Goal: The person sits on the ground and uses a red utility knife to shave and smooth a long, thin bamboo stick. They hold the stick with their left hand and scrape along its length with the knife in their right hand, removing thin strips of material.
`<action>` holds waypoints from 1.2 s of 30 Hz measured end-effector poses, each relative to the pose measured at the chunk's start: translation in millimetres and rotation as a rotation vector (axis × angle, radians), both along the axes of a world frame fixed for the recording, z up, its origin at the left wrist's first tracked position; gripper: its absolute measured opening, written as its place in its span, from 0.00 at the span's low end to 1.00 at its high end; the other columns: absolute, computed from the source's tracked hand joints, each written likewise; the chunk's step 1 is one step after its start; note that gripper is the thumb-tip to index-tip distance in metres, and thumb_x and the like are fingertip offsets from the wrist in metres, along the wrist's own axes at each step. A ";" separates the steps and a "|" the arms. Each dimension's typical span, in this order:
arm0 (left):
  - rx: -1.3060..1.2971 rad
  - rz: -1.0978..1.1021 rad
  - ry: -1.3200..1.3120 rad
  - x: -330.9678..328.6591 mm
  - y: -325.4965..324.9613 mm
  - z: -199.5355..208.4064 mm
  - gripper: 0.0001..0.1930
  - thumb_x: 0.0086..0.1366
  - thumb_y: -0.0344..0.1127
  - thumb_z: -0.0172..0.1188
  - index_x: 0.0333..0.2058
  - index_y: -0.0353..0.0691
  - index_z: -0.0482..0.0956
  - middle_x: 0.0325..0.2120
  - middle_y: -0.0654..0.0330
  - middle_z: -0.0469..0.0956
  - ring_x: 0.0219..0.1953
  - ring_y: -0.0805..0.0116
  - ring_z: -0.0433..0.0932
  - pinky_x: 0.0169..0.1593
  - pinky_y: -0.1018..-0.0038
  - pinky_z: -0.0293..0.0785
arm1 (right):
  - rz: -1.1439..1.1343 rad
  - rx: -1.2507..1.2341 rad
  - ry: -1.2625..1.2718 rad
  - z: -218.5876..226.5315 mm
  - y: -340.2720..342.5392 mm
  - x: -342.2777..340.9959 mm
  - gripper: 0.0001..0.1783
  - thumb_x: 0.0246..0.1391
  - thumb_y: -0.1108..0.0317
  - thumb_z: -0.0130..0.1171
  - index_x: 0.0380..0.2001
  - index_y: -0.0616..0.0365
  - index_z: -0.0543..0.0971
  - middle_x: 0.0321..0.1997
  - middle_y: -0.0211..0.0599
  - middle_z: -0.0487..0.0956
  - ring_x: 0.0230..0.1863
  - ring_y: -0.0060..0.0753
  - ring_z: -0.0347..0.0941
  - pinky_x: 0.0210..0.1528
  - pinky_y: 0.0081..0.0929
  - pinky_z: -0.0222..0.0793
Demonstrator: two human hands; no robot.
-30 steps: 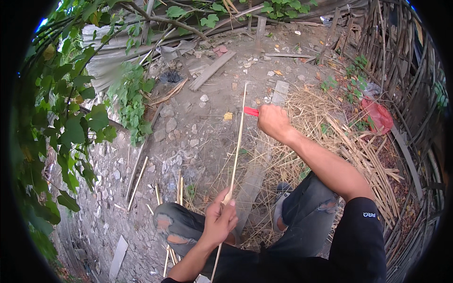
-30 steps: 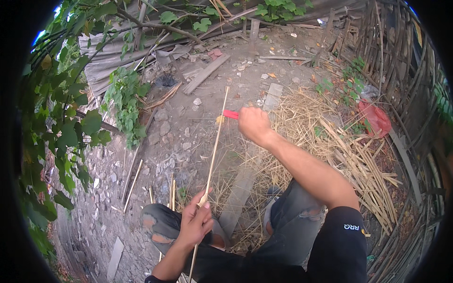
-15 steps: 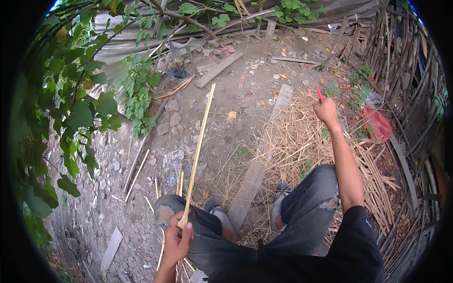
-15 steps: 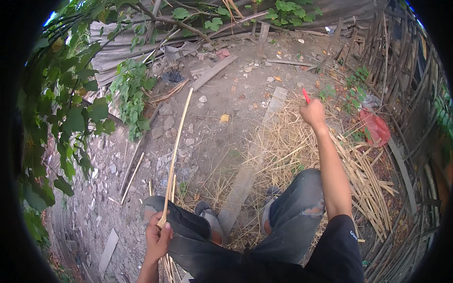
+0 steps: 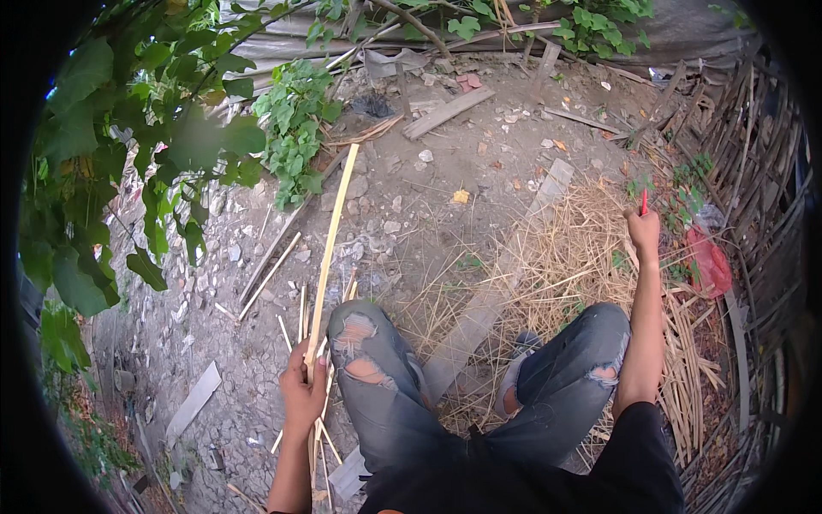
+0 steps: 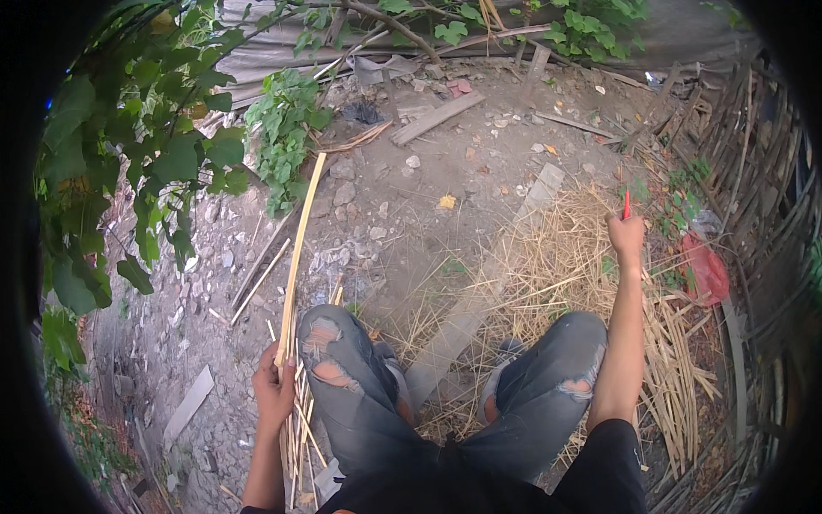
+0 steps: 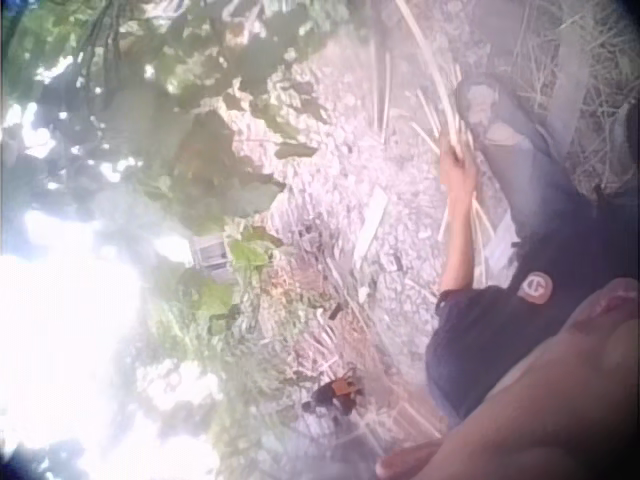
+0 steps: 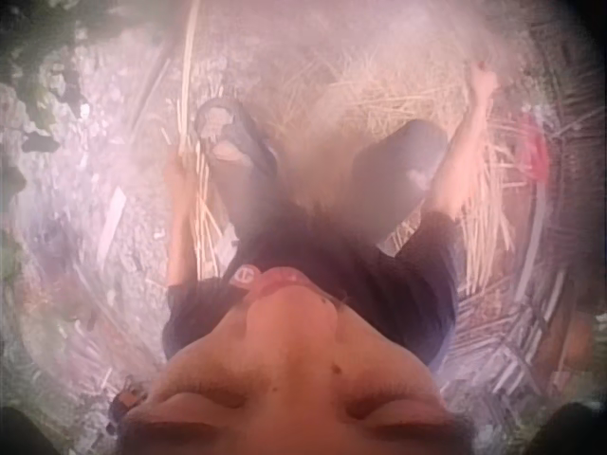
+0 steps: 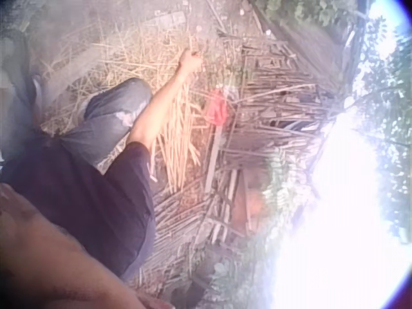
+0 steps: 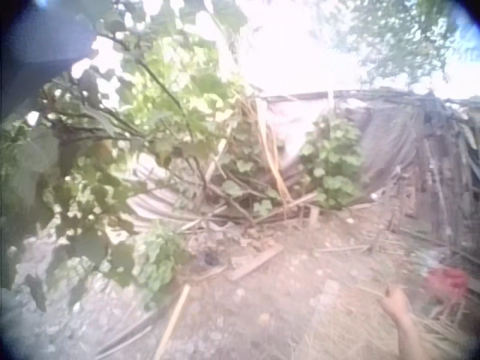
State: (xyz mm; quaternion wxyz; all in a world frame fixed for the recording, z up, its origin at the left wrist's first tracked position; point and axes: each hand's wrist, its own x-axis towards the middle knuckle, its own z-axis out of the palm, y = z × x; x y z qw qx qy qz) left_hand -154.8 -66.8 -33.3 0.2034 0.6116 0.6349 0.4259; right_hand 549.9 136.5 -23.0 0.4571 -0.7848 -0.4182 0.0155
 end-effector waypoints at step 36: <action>-0.961 -0.207 0.405 -67.7 -211.6 -292.0 0.42 0.61 0.31 0.66 0.70 0.28 0.56 0.57 0.29 0.68 0.56 0.36 0.74 0.59 0.52 0.73 | -0.593 -0.741 0.175 -343.1 -506.9 7.5 0.18 0.54 0.59 0.61 0.46 0.52 0.85 0.44 0.57 0.85 0.48 0.60 0.82 0.53 0.52 0.77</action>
